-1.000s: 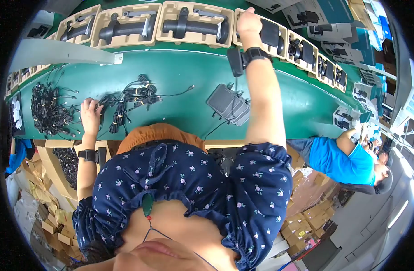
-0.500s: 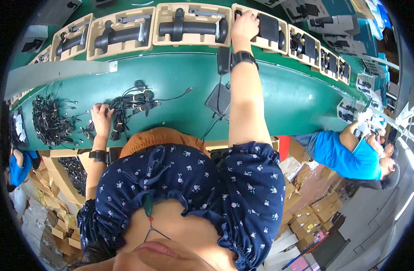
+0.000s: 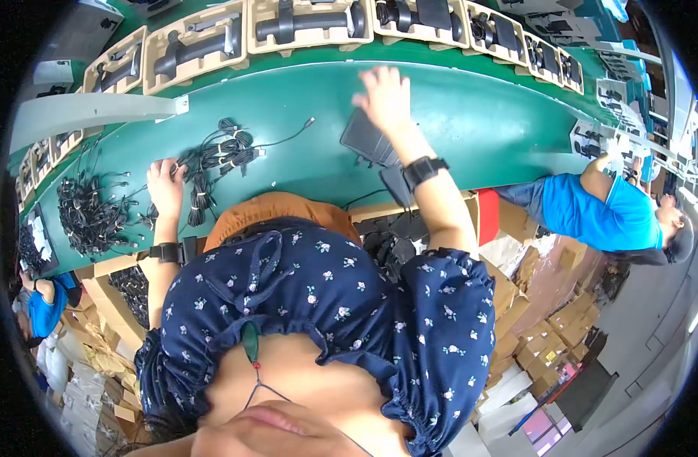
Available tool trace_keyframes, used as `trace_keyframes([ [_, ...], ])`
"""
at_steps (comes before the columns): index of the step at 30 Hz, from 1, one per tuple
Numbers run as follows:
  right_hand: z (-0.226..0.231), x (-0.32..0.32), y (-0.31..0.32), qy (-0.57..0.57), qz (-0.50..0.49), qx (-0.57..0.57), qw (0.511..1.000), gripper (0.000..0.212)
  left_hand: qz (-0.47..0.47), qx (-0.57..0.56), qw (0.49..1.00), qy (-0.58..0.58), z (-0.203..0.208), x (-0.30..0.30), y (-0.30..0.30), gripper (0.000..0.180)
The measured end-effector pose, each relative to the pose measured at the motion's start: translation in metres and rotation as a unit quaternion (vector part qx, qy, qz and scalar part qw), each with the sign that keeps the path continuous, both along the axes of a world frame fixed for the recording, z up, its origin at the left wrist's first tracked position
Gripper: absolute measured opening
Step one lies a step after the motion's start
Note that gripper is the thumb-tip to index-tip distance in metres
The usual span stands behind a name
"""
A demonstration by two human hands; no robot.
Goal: The person picks up a cable and a base from a box, joins them together, and places the assembled unit into a tray on the conveyor belt, repeating the process.
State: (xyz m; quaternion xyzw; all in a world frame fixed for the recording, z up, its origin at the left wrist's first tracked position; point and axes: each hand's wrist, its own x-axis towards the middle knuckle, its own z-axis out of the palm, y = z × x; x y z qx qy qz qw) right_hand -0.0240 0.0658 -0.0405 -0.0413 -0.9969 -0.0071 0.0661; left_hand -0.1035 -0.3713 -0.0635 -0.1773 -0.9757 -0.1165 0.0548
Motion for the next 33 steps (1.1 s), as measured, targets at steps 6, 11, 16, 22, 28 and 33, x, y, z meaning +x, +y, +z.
trace_keyframes([
  [6,-0.04,0.055,-0.04,-0.265,-0.04,0.018,0.963,0.088,-0.076,0.111,0.991,0.026,0.019,0.002,0.037,0.02],
  [11,-0.031,0.041,-0.027,-0.28,-0.026,-0.075,0.957,0.072,-0.101,0.127,0.986,-0.043,0.031,0.01,0.051,0.02],
  [16,-0.011,0.011,0.002,-0.218,-0.005,-0.222,0.95,0.032,-0.045,0.129,0.984,-0.116,0.039,0.019,0.059,0.022],
  [22,0.037,-0.05,0.018,0.152,-0.02,-0.219,0.964,0.018,-0.089,0.16,0.978,-0.104,0.053,0.021,0.062,0.022],
  [28,0.057,-0.129,0.043,0.315,0.012,-0.183,0.931,0.016,-0.147,0.29,0.909,-0.261,0.078,0.025,0.091,0.021],
  [33,0.061,-0.15,0.05,0.259,0.039,-0.176,0.949,0.017,-0.143,0.296,0.905,-0.27,0.08,0.031,0.094,0.021],
])
